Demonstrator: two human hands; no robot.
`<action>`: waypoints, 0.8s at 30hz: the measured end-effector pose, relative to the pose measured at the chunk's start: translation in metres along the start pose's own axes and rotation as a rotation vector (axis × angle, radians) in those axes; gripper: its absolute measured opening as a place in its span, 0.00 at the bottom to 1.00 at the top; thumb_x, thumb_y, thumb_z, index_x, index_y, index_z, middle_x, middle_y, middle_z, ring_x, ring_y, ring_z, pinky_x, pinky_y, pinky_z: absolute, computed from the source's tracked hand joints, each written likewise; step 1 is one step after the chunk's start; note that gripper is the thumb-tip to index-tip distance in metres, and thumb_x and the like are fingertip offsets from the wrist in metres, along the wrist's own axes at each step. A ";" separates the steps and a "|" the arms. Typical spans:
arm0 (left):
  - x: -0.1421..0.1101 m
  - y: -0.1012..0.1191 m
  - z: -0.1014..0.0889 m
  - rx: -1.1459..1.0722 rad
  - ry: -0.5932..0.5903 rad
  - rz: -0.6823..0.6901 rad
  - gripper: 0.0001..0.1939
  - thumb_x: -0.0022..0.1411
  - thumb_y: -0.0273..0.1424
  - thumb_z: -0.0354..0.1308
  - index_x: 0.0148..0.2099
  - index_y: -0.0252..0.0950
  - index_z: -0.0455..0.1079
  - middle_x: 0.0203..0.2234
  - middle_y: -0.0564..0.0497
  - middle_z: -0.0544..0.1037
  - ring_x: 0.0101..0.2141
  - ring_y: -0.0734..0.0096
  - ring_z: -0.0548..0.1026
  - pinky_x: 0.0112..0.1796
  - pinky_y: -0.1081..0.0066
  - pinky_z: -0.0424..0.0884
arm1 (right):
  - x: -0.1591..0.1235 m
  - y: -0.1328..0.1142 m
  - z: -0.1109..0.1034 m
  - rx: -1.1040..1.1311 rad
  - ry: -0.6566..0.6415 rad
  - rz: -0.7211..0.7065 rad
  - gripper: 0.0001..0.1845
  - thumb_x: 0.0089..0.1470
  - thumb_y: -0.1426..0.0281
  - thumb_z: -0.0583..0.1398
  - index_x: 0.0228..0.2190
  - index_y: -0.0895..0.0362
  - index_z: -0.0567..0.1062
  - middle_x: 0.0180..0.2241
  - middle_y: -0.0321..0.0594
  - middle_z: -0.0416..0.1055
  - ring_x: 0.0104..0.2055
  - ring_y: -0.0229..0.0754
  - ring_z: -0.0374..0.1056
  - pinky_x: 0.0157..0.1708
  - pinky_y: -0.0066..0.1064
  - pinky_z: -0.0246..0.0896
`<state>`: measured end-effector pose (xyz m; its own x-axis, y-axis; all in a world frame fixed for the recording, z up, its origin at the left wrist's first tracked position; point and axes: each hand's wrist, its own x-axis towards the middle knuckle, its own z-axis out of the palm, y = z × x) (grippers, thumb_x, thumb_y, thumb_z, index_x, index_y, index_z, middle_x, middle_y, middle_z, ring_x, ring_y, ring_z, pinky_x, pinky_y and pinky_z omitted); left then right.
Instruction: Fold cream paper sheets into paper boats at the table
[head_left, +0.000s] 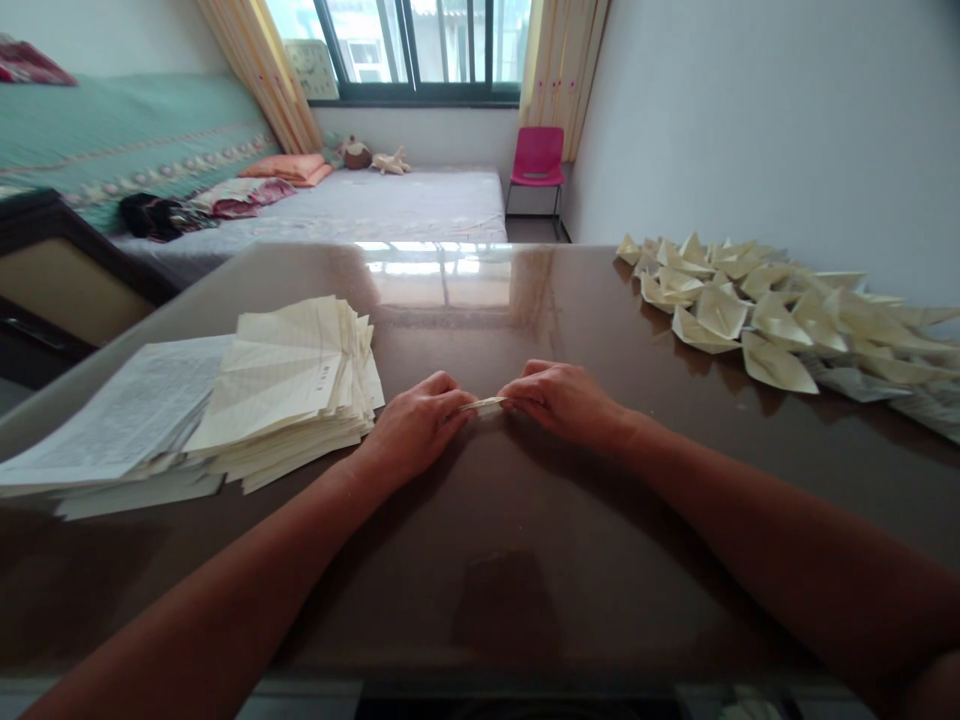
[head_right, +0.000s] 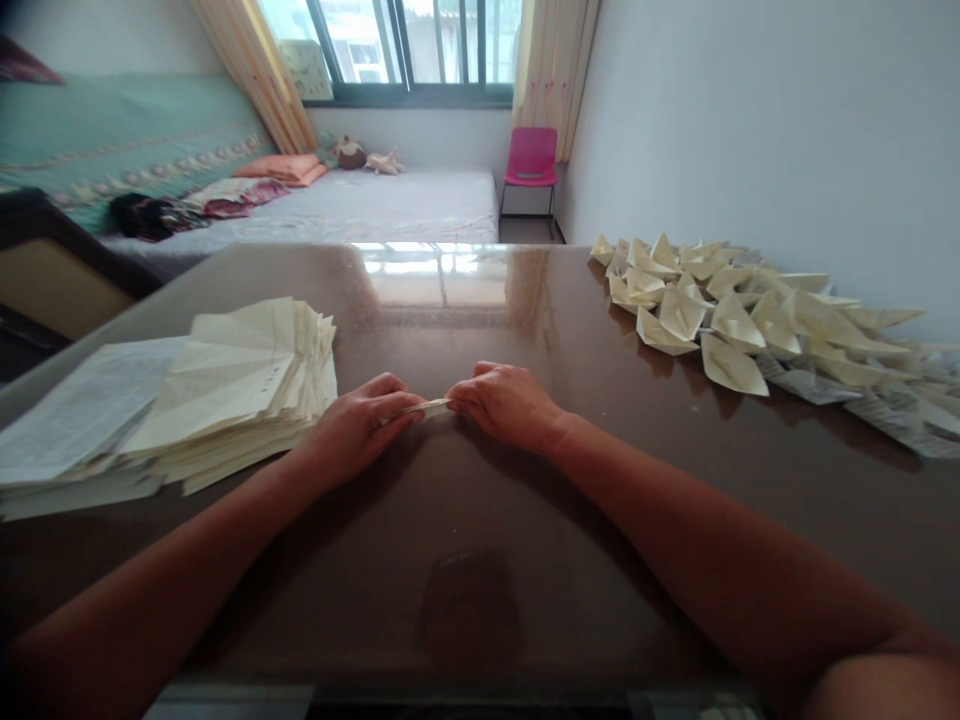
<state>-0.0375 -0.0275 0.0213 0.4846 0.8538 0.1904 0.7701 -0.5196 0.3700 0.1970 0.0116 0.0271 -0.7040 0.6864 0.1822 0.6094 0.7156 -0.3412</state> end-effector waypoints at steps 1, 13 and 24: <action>0.000 -0.001 0.000 -0.021 0.004 -0.017 0.14 0.66 0.37 0.49 0.50 0.43 0.69 0.40 0.50 0.72 0.37 0.69 0.73 0.40 0.71 0.67 | 0.000 0.002 0.000 0.007 -0.006 0.010 0.14 0.61 0.64 0.54 0.36 0.51 0.80 0.28 0.40 0.74 0.37 0.42 0.67 0.34 0.29 0.54; 0.001 -0.006 -0.004 -0.174 -0.005 0.032 0.06 0.65 0.31 0.48 0.38 0.38 0.66 0.43 0.50 0.70 0.34 0.74 0.72 0.36 0.75 0.68 | 0.006 0.022 -0.013 0.284 -0.007 0.143 0.10 0.46 0.70 0.66 0.32 0.57 0.72 0.33 0.35 0.71 0.31 0.36 0.68 0.31 0.27 0.61; 0.001 -0.004 0.006 -0.147 0.017 0.112 0.10 0.66 0.32 0.50 0.35 0.36 0.70 0.42 0.49 0.72 0.34 0.75 0.72 0.39 0.76 0.68 | 0.007 0.007 -0.003 0.297 -0.001 0.134 0.12 0.53 0.60 0.62 0.33 0.57 0.75 0.36 0.40 0.74 0.34 0.38 0.68 0.34 0.28 0.60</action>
<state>-0.0377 -0.0247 0.0147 0.5556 0.7921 0.2529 0.6422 -0.6020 0.4745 0.1974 0.0218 0.0283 -0.6253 0.7716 0.1168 0.5634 0.5499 -0.6166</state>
